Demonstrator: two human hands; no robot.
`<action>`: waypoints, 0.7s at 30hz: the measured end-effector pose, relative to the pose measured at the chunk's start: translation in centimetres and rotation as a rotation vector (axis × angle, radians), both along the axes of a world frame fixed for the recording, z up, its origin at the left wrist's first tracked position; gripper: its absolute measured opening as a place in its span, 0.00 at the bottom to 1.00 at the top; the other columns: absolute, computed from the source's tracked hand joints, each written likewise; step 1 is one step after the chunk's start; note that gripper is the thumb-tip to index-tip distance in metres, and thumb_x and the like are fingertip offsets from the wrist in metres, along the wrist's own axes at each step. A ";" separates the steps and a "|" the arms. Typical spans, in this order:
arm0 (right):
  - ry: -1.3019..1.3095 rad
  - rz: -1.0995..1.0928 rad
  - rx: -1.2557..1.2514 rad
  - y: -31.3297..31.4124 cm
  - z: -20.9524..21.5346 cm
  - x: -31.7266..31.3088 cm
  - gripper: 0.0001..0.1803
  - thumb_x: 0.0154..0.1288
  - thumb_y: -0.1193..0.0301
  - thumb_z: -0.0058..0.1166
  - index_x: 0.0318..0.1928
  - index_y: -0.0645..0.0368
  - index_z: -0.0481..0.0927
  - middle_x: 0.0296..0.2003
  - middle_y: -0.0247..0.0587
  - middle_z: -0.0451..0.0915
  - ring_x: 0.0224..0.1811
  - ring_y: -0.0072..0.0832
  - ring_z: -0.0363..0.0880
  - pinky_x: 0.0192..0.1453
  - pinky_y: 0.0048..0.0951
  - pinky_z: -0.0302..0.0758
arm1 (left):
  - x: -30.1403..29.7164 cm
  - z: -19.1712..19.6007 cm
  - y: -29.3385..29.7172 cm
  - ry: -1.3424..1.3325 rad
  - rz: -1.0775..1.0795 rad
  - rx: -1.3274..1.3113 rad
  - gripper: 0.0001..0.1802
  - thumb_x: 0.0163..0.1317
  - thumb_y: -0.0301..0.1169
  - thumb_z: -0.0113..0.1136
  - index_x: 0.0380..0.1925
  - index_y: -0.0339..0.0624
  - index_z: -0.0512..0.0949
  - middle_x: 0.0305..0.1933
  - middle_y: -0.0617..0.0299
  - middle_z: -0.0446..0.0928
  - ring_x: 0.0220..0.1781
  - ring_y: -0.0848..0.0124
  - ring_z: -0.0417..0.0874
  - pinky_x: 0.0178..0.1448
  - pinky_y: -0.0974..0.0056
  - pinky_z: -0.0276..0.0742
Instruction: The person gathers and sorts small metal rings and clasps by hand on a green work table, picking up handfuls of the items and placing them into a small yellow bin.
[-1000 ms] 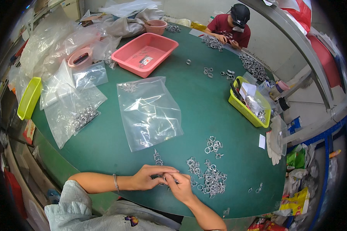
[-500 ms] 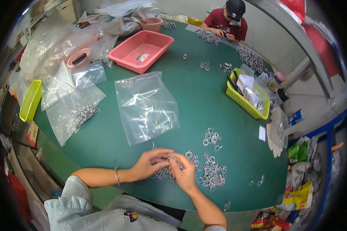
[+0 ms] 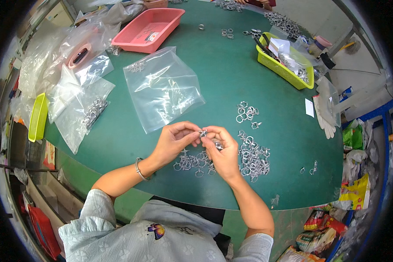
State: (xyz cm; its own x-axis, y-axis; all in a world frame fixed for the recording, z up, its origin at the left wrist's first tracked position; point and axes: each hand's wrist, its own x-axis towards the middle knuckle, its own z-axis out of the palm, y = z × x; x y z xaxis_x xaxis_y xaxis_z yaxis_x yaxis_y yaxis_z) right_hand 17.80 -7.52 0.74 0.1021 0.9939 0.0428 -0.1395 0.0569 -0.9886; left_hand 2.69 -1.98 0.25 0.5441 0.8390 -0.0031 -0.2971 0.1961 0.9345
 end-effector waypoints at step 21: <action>-0.025 0.092 0.024 0.0 0.3 -0.3 0.04 0.60 0.82 0.52 0.36 0.67 0.78 0.31 0.37 0.76 0.19 0.13 0.68 0.20 0.15 0.62 | -0.8 -1.7 -0.9 -0.171 0.020 -0.025 0.09 0.60 0.19 0.53 0.41 0.28 0.73 0.40 0.54 0.76 0.41 0.69 0.80 0.47 0.67 0.78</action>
State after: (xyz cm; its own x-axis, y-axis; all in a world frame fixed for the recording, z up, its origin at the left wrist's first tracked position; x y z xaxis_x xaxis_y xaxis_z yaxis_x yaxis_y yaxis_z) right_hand 17.49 -7.54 1.02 0.0088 0.9977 0.0679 -0.1203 0.0685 -0.9904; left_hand 1.87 -2.93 -1.43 0.5213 0.8507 0.0669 -0.4552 0.2109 0.8651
